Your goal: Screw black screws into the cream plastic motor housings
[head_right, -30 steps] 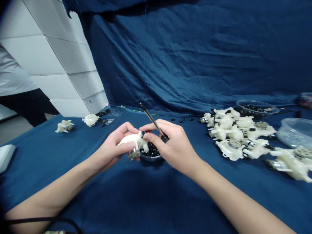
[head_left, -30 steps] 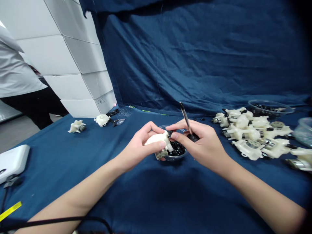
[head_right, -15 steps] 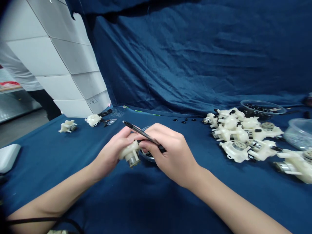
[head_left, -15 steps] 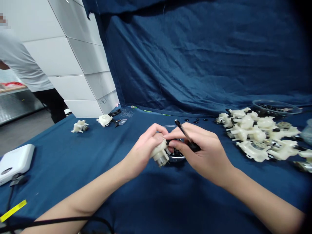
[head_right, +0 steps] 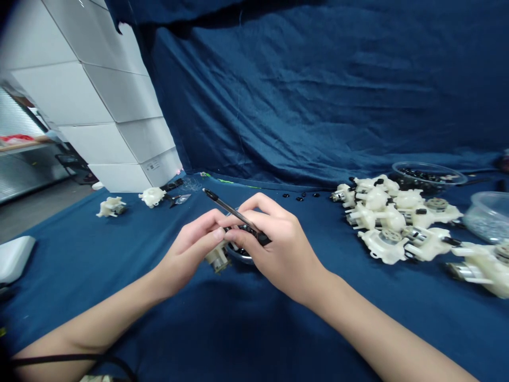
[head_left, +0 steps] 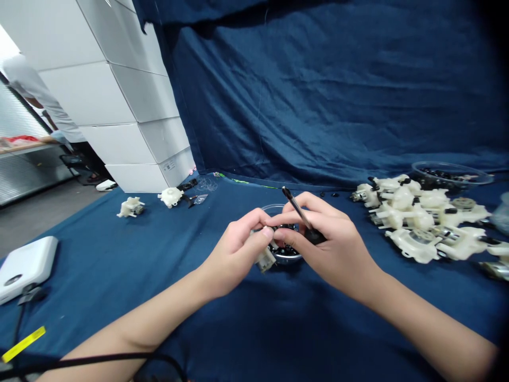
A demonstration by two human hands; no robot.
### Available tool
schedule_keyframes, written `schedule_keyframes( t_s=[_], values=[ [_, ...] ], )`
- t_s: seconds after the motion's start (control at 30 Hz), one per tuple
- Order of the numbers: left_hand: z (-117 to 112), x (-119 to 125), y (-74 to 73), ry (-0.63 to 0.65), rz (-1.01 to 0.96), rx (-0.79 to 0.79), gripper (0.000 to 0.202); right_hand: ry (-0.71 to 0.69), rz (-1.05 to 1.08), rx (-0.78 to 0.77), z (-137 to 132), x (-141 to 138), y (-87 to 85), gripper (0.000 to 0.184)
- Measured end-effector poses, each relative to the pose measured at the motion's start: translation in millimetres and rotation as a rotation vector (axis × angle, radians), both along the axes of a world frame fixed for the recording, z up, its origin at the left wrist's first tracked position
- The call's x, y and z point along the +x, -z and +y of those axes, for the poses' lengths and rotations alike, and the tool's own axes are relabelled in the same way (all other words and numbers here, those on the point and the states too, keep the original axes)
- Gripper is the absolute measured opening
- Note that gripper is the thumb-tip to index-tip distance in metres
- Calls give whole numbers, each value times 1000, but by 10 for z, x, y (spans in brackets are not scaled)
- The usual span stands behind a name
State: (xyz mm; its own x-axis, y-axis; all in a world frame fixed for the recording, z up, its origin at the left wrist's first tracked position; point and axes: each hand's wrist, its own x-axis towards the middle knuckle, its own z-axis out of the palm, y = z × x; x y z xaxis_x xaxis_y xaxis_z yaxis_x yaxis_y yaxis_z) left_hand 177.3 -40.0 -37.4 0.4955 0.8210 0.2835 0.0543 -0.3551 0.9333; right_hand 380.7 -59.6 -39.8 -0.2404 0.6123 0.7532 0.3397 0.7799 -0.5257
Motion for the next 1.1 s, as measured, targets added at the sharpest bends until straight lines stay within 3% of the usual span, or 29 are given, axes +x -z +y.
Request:
schedule_keyframes(
  t_s=[0.13, 0.23, 0.3, 0.37, 0.57, 0.73, 0.9, 1.03, 1.1],
  values=[
    [-8, 39, -6, -48, -65, -73, 30, 5, -39, -46, -10, -5, 6, 14],
    [52, 61, -8, -78, -185, -181, 28, 96, -64, -236, -18, 62, -1, 33],
    [121, 50, -4, -105, -279, -204, 27, 167, -92, -367, 2, 151, -15, 31],
    [189, 21, 1, -150, -355, -208, 26, 207, -153, -403, 45, 255, -25, 25],
    [251, -35, 31, -277, -467, -241, 25, 261, -278, -232, 143, 487, 67, 24],
    [219, -9, 78, -313, -477, -210, 25, 309, -503, 47, 91, 505, 159, 25],
    [181, 32, 76, -325, -462, -252, 22, 368, -508, 30, -2, 468, 247, 36],
    [165, 40, 76, -299, -483, -185, 22, 386, -490, -47, -27, 530, 297, 44],
    [169, 35, 79, -301, -496, -161, 22, 363, -468, -6, -1, 572, 269, 46]
  ],
)
